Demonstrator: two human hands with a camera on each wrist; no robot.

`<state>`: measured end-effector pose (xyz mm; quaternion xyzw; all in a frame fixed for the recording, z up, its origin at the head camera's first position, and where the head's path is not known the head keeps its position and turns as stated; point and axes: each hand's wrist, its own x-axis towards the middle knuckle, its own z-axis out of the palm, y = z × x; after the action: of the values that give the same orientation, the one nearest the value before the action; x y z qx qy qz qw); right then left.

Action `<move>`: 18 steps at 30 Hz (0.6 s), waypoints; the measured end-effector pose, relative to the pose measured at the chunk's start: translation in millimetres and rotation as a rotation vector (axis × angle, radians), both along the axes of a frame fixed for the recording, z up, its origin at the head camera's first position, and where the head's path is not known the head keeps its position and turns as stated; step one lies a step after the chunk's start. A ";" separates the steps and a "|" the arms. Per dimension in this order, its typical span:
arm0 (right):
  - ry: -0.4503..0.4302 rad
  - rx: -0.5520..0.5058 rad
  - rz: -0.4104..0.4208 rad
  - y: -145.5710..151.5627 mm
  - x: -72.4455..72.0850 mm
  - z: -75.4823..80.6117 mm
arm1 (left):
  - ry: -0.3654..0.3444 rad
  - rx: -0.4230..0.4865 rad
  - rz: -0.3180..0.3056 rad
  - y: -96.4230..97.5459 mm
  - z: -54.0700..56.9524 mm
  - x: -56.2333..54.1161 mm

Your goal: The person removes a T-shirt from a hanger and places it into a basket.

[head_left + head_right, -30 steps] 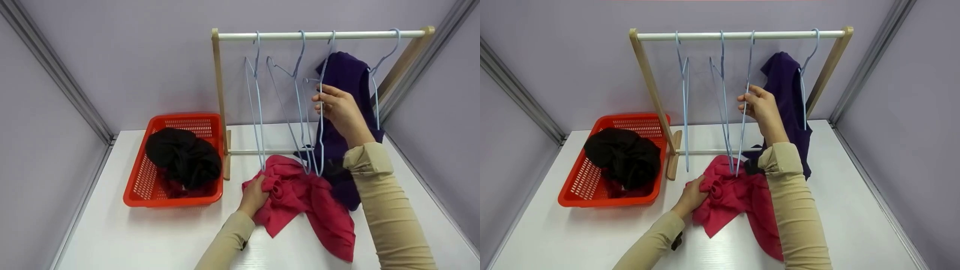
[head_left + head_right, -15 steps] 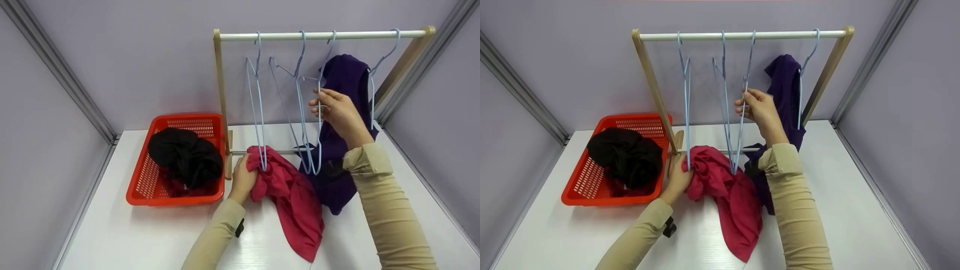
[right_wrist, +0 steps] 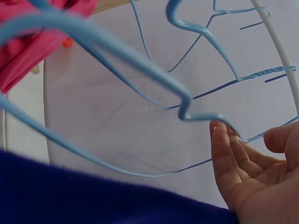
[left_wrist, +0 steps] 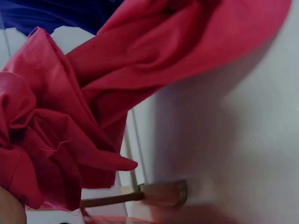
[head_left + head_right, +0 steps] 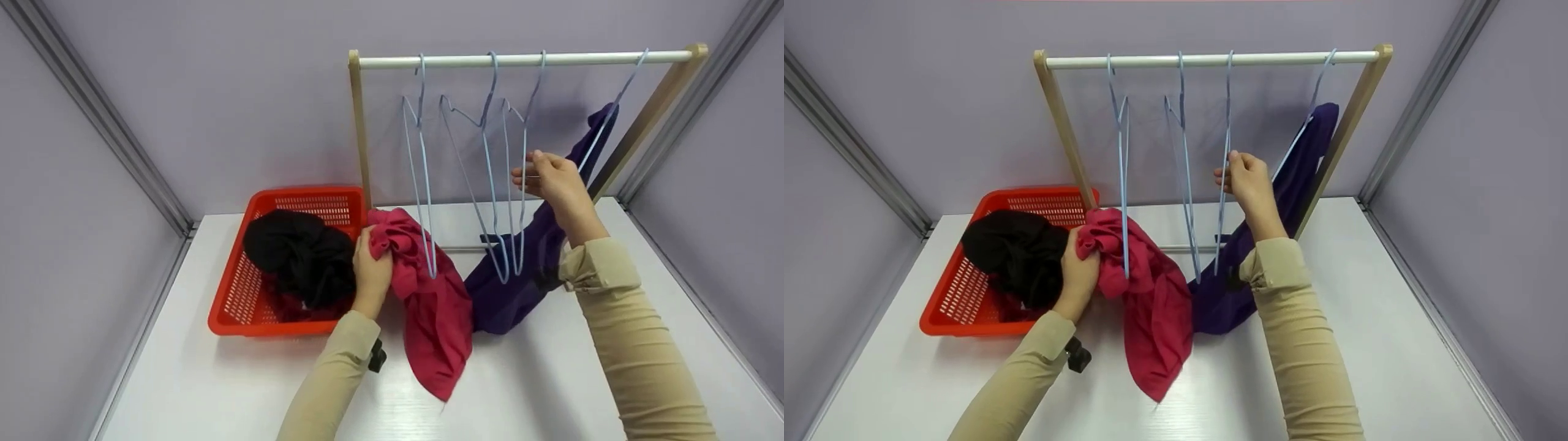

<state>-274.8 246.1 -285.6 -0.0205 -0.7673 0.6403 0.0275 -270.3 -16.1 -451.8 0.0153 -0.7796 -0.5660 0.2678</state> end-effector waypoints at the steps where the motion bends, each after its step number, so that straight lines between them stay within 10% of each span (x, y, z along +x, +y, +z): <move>1: 0.012 0.020 -0.018 -0.2 -0.1 -0.6 | 0.007 0.011 0.005 -2.0 1.8 -0.6; 18: 0.448 0.292 -0.561 6.0 -0.5 -8.8 | 0.119 0.190 -0.002 -35.3 53.2 -8.8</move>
<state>-275.2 252.1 -294.4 -0.0850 -0.7902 0.4805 0.3709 -279.2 -51.5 -398.7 0.0062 -0.7052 -0.6373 0.3106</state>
